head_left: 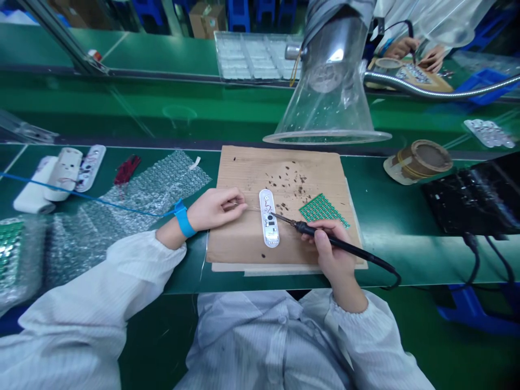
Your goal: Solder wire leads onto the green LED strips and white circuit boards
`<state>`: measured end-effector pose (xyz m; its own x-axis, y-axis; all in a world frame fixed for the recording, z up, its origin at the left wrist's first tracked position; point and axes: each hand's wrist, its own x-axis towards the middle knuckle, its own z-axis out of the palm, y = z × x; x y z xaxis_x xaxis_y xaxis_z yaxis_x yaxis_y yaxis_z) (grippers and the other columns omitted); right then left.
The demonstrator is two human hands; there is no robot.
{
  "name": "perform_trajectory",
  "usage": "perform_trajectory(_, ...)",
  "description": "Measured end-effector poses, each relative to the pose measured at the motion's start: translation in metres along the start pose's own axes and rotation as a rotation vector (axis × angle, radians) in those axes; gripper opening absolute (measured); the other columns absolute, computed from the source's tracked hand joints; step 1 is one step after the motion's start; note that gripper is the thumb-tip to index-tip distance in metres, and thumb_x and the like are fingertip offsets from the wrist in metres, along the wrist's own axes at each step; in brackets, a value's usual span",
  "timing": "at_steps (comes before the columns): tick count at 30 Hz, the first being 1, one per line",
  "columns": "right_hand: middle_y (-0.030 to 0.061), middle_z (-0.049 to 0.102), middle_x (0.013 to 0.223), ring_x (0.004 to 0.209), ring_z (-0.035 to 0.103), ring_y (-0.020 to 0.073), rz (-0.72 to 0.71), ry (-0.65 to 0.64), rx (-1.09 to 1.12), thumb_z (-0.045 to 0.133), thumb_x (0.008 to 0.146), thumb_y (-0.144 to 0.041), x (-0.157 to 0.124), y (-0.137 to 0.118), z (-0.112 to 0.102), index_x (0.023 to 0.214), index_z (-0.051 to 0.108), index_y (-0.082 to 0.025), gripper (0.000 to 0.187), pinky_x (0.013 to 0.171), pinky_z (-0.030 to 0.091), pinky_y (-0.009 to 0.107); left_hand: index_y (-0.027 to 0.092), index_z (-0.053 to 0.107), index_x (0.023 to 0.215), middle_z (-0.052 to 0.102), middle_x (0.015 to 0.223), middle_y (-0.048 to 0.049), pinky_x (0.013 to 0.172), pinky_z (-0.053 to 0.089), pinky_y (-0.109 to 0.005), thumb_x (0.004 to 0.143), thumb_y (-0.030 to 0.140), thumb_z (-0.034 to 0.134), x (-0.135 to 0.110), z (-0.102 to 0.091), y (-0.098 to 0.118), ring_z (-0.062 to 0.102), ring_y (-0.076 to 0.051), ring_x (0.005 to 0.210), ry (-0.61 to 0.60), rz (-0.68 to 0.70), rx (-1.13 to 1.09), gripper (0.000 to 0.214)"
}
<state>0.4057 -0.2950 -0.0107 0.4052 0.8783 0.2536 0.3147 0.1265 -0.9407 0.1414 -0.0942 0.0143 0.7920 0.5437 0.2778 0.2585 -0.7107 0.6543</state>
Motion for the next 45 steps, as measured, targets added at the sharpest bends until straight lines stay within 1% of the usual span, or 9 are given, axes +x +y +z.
perform_trajectory(5,0.0027,0.077,0.084,0.071,0.074,0.0163,-0.002,-0.002,0.028,0.068,0.107,-0.045,-0.0002,0.0013,-0.0002,0.109,0.072,-0.024,0.022,0.064,0.059,0.027,0.019,0.065,0.089,0.046,0.059,0.0085,0.055,0.033,-0.023,0.101,0.029,0.064,-0.0006,-0.0007,0.0018,0.042,-0.009,0.051,0.013,0.055,0.036,0.015)
perform_trajectory(13,0.0001,0.078,0.083,0.071,0.074,0.0129,-0.026,-0.006,0.043,0.068,0.108,-0.041,-0.0007,0.0002,0.0001,0.11,0.073,-0.025,0.016,0.067,0.059,0.022,0.019,0.064,0.09,0.046,0.06,0.0085,0.052,0.032,-0.023,0.103,0.025,0.063,-0.0013,0.002,0.0015,0.043,-0.009,0.05,0.019,0.181,0.085,0.015)
perform_trajectory(18,0.0006,0.078,0.083,0.07,0.075,0.014,-0.028,-0.002,0.04,0.068,0.108,-0.042,-0.0003,0.0005,-0.0001,0.109,0.073,-0.025,0.017,0.065,0.059,0.023,0.018,0.064,0.088,0.046,0.06,0.0085,0.052,0.032,-0.022,0.103,0.024,0.065,-0.0014,0.0045,0.0004,0.043,-0.009,0.05,0.024,0.19,0.086,0.016)
perform_trajectory(24,0.0016,0.078,0.081,0.069,0.074,0.0159,-0.024,-0.001,0.028,0.069,0.107,-0.045,0.001,-0.0009,-0.0003,0.108,0.073,-0.024,0.021,0.063,0.059,0.025,0.019,0.065,0.09,0.045,0.06,0.0092,0.053,0.034,-0.021,0.101,0.021,0.067,0.0,0.0012,0.0011,0.042,-0.008,0.05,0.098,0.197,0.067,0.012)
perform_trajectory(27,0.0017,0.077,0.08,0.07,0.075,0.016,-0.035,0.036,0.054,0.068,0.107,-0.046,0.0005,-0.0023,0.0,0.107,0.073,-0.024,0.023,0.064,0.06,0.025,0.018,0.064,0.088,0.044,0.059,0.0092,0.054,0.034,-0.022,0.099,0.02,0.066,0.001,-0.0005,0.0015,0.042,-0.009,0.05,0.122,0.191,0.068,0.012)
perform_trajectory(31,0.0004,0.075,0.076,0.067,0.074,0.0149,-0.049,0.082,0.099,0.065,0.109,-0.046,0.0004,-0.0043,0.0007,0.105,0.073,-0.023,0.024,0.063,0.059,0.024,0.018,0.064,0.088,0.044,0.06,0.0091,0.053,0.034,-0.022,0.099,0.019,0.066,0.0019,-0.0012,0.0016,0.042,-0.008,0.05,0.121,0.2,0.068,0.011)
perform_trajectory(36,0.0027,0.079,0.082,0.071,0.076,0.0162,-0.055,-0.018,0.073,0.07,0.106,-0.047,0.0017,-0.0043,0.0027,0.108,0.074,-0.024,0.024,0.065,0.062,0.026,0.018,0.062,0.086,0.045,0.06,0.0087,0.054,0.034,-0.022,0.099,0.02,0.064,0.0017,-0.0002,0.0022,0.041,-0.008,0.05,0.11,0.201,0.065,0.014)
perform_trajectory(40,0.0026,0.08,0.084,0.072,0.077,0.0162,-0.05,-0.046,0.081,0.071,0.106,-0.046,0.0017,-0.0019,0.0027,0.11,0.073,-0.024,0.023,0.066,0.063,0.026,0.018,0.062,0.087,0.047,0.061,0.0076,0.053,0.034,-0.022,0.1,0.022,0.063,0.0016,0.0004,0.0022,0.044,-0.009,0.051,0.088,0.186,0.074,0.014)
perform_trajectory(45,0.0014,0.08,0.087,0.076,0.079,0.0146,-0.034,-0.09,0.054,0.071,0.106,-0.045,0.0012,0.0019,0.0011,0.114,0.073,-0.027,0.02,0.071,0.064,0.025,0.019,0.061,0.086,0.043,0.059,0.0084,0.053,0.033,-0.024,0.101,0.023,0.062,0.0013,0.0012,0.001,0.041,-0.01,0.05,0.063,0.164,0.08,0.016)
